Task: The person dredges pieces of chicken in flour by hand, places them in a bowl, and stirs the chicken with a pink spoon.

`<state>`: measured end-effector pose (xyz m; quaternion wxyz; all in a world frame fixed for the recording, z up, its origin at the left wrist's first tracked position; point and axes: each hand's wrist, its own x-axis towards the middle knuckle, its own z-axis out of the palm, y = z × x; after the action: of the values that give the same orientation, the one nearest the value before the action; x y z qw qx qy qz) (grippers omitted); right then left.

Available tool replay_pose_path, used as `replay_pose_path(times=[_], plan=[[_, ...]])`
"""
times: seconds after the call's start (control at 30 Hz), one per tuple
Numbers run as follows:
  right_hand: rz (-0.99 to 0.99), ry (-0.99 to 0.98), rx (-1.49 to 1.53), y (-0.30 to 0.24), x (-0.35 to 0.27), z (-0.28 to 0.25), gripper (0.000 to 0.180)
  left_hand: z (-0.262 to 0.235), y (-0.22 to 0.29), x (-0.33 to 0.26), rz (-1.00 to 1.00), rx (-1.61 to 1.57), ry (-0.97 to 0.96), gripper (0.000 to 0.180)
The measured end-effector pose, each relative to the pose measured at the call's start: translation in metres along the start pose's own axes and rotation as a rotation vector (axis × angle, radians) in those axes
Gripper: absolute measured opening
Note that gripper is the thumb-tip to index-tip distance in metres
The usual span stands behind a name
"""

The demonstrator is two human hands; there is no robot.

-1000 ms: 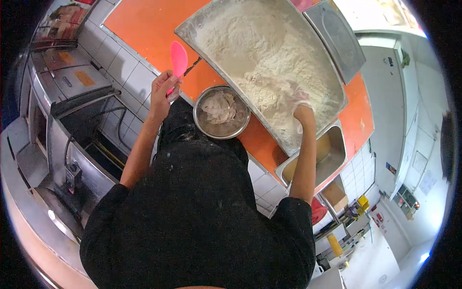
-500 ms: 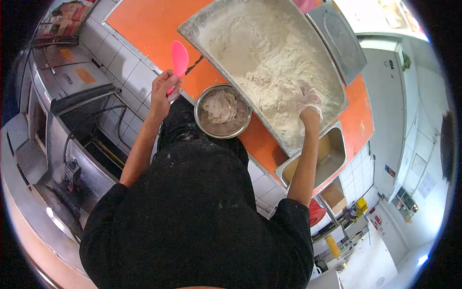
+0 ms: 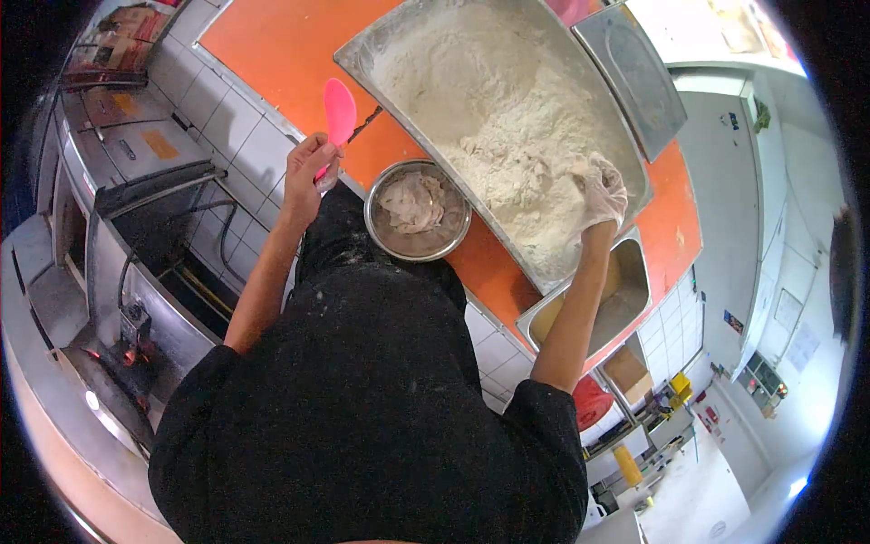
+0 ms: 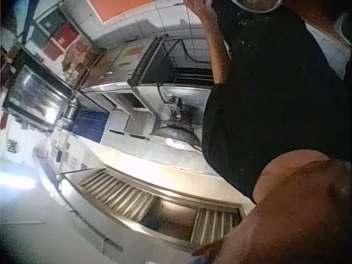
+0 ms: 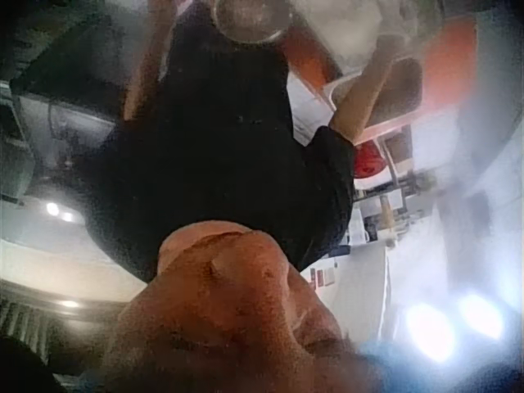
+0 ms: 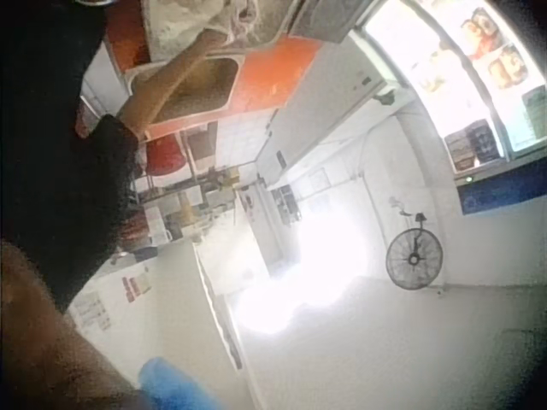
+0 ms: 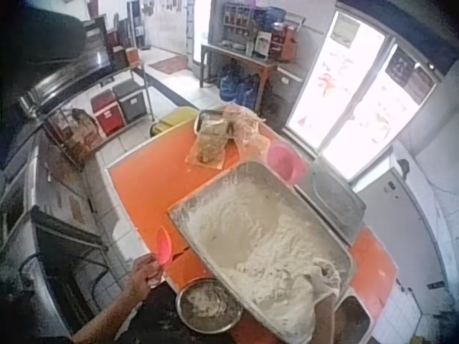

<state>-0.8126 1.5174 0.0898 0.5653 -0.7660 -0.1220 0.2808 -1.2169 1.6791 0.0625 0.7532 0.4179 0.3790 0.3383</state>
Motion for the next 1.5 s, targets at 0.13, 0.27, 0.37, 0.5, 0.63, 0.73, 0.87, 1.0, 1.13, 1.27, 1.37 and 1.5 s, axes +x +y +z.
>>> replay_pose_path(times=[0.13, 0.27, 0.37, 0.5, 0.63, 0.73, 0.87, 1.0, 1.13, 1.27, 1.37, 1.5], plan=[[-0.071, -0.047, -0.087, 0.029, 0.028, -0.011, 0.031, 0.007, 0.003, 0.002, 0.012, -0.004, -0.015, 0.022], [-0.231, -0.225, -0.974, 0.05, 0.044, -0.008, 0.031, 0.011, 0.004, 0.006, -0.013, -0.014, -0.028, 0.022], [-0.445, -0.404, -1.096, 0.033, 0.032, 0.022, 0.028, 0.009, 0.006, 0.0, 0.004, -0.021, 0.028, 0.021], [-0.379, -0.453, -1.35, 0.022, 0.028, 0.021, 0.027, 0.009, 0.008, -0.002, -0.008, -0.008, 0.017, 0.021], [-0.395, -0.311, -1.245, 0.012, 0.025, -0.003, 0.031, 0.012, 0.007, 0.0, -0.003, -0.023, 0.042, 0.021], [-0.28, -0.256, -1.092, -0.031, -0.006, -0.002, 0.031, 0.008, 0.007, -0.002, 0.011, -0.012, 0.05, 0.021], [-0.018, -0.246, -0.707, -0.082, -0.057, 0.004, 0.025, 0.009, 0.006, -0.002, 0.0, -0.009, 0.033, 0.021], [0.034, -0.324, -0.572, -0.118, -0.118, 0.028, 0.017, 0.008, 0.003, -0.004, -0.02, -0.017, 0.018, 0.02], [-0.257, -0.567, -0.645, -0.113, -0.147, 0.053, 0.015, 0.007, 0.004, -0.006, 0.001, -0.041, 0.0, 0.02], [-0.212, -0.61, -0.667, -0.076, -0.15, 0.087, 0.022, -0.001, 0.005, -0.012, -0.007, -0.035, 0.047, 0.019], [-0.538, -0.42, -1.23, -0.039, -0.083, 0.099, 0.034, -0.008, 0.008, -0.016, 0.006, -0.022, 0.052, 0.02], [-0.65, -0.491, -1.399, 0.03, -0.013, 0.096, 0.029, -0.003, 0.003, -0.013, 0.022, -0.004, 0.007, 0.021]])
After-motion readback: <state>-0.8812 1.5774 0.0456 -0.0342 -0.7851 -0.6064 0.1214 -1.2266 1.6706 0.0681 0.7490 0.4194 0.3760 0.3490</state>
